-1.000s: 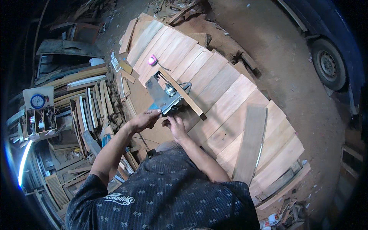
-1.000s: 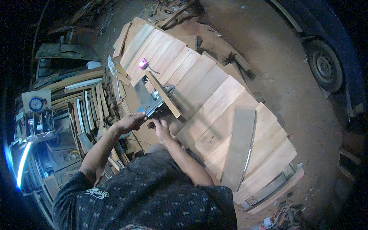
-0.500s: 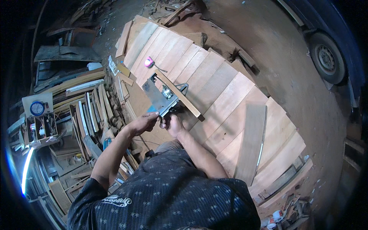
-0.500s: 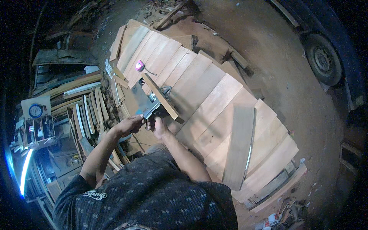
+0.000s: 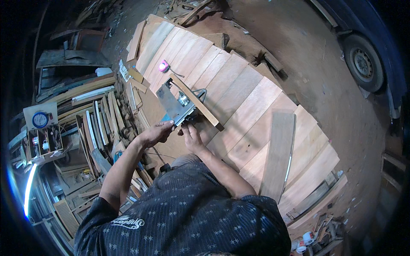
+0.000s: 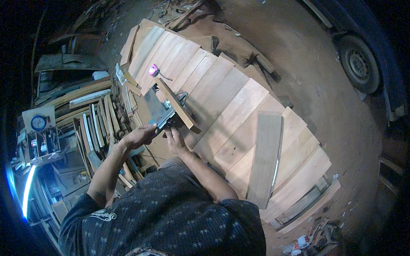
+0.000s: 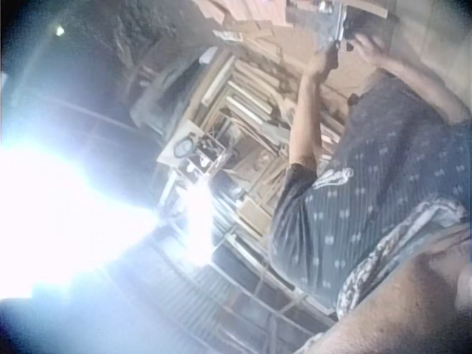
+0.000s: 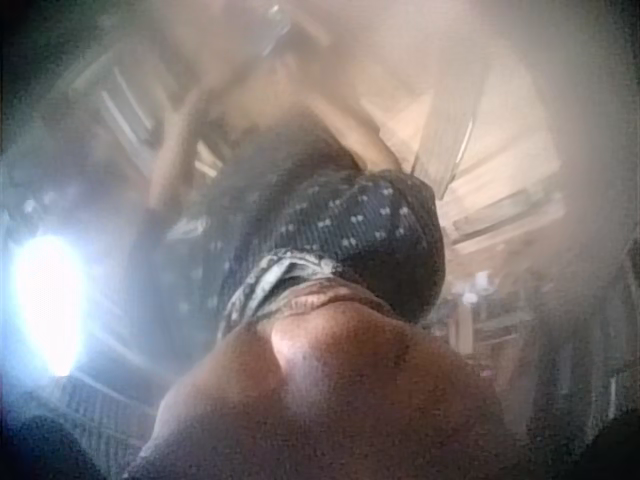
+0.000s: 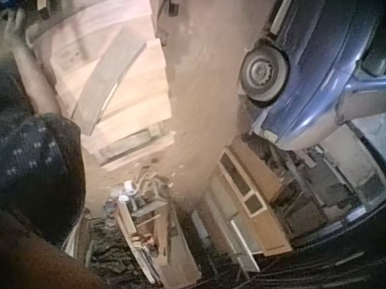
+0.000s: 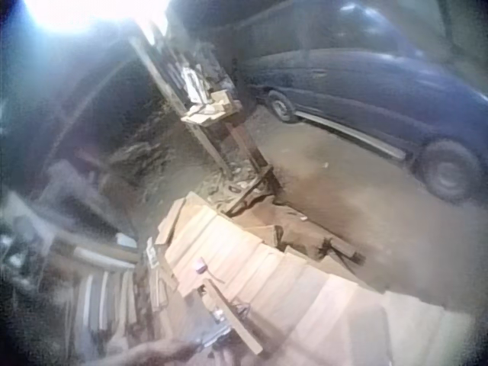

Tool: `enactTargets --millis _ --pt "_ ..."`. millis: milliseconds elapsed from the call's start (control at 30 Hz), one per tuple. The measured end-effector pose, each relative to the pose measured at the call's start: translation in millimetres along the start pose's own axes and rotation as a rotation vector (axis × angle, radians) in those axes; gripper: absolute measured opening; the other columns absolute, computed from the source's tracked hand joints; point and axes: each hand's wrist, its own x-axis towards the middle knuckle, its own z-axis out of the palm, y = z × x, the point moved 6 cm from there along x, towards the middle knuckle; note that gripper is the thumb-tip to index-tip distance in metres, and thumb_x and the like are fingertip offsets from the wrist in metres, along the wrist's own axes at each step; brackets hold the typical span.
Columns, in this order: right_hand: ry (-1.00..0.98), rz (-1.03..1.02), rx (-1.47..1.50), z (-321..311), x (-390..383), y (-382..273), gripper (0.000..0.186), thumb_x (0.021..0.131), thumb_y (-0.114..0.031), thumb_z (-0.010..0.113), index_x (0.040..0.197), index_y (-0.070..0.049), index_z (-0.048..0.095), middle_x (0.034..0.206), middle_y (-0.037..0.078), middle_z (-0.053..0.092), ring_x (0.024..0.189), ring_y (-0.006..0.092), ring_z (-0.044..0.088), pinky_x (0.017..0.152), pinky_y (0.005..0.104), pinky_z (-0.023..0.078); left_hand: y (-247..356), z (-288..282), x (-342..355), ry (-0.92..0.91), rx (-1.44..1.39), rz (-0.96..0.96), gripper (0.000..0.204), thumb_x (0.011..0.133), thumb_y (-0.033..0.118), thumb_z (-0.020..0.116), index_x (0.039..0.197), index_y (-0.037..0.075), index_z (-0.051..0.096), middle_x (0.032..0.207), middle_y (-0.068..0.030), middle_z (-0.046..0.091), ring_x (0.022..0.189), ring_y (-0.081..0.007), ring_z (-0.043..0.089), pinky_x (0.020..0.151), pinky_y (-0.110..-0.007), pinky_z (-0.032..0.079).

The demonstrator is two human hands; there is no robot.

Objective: The person measures a stack of wooden planks with a tape measure and marks them with a pencil. They then use a circular saw to cut the planks into smaller pieces, stacking the cut wood on the floor.

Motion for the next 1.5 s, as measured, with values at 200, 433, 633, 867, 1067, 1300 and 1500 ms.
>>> enactTargets --millis 200,433,633,867,1067,1300,1500 --pt "0.012 0.009 0.084 9 7 19 0.043 0.107 -0.041 0.039 0.107 -0.003 0.059 0.085 0.008 0.065 0.078 0.018 0.063 0.074 0.0349 0.05 11 5 -6 0.035 0.04 -0.002 0.034 0.104 0.043 0.051 0.091 0.014 0.062 0.059 0.0101 0.031 0.05 -0.0059 0.023 0.046 -0.025 0.019" --pt "-0.15 0.211 0.672 19 15 27 0.036 0.107 -0.034 0.039 0.112 -0.006 0.061 0.092 0.005 0.065 0.079 0.0135 0.06 0.074 0.0312 0.05 9 3 -5 0.019 0.036 0.005 0.035 0.104 0.043 0.052 0.094 0.011 0.064 0.057 0.0099 0.029 0.048 -0.0062 0.022 0.045 -0.026 0.017" --pt "-0.15 0.425 0.926 25 13 21 0.029 0.103 -0.027 0.041 0.105 -0.009 0.063 0.091 0.005 0.066 0.076 0.0134 0.059 0.068 0.0282 0.048 2 1 -6 -0.025 0.014 0.0 0.034 0.104 0.044 0.052 0.093 0.013 0.063 0.061 0.0101 0.034 0.05 -0.0054 0.026 0.047 -0.025 0.02" --pt "-0.06 0.564 0.445 -19 -22 5 0.034 0.103 -0.034 0.05 0.107 -0.004 0.065 0.092 0.008 0.07 0.079 0.0156 0.064 0.071 0.0315 0.052 10 3 -9 0.091 0.118 0.147 0.031 0.104 0.04 0.052 0.097 0.012 0.063 0.065 0.0082 0.038 0.051 -0.0063 0.029 0.046 -0.024 0.025" --pt "0.799 0.262 -1.519 -196 -209 -121 0.099 0.072 -0.046 0.085 0.145 0.0 0.038 0.144 0.033 0.038 0.136 0.0468 0.034 0.112 0.0532 0.03 -18 -3 -19 0.102 -0.072 0.292 0.027 0.102 0.036 0.057 0.093 0.011 0.061 0.068 0.0047 0.045 0.055 -0.0085 0.041 0.052 -0.026 0.038" --pt "0.77 0.541 -1.444 -236 -285 -137 0.105 0.067 -0.043 0.086 0.15 -0.005 0.033 0.148 0.028 0.036 0.137 0.0427 0.036 0.113 0.0526 0.031 -29 -8 -42 0.579 0.106 0.614 0.025 0.096 0.027 0.063 0.104 0.004 0.066 0.08 -0.0041 0.06 0.067 -0.0142 0.056 0.062 -0.031 0.05" --pt "0.664 0.089 -1.108 -177 -341 -200 0.099 0.066 -0.027 0.085 0.148 -0.003 0.037 0.144 0.025 0.039 0.135 0.0375 0.041 0.113 0.0458 0.033 -34 32 -89 0.852 0.207 1.027 0.02 0.093 0.016 0.066 0.107 0.002 0.068 0.089 -0.0098 0.067 0.077 -0.0174 0.063 0.071 -0.033 0.052"
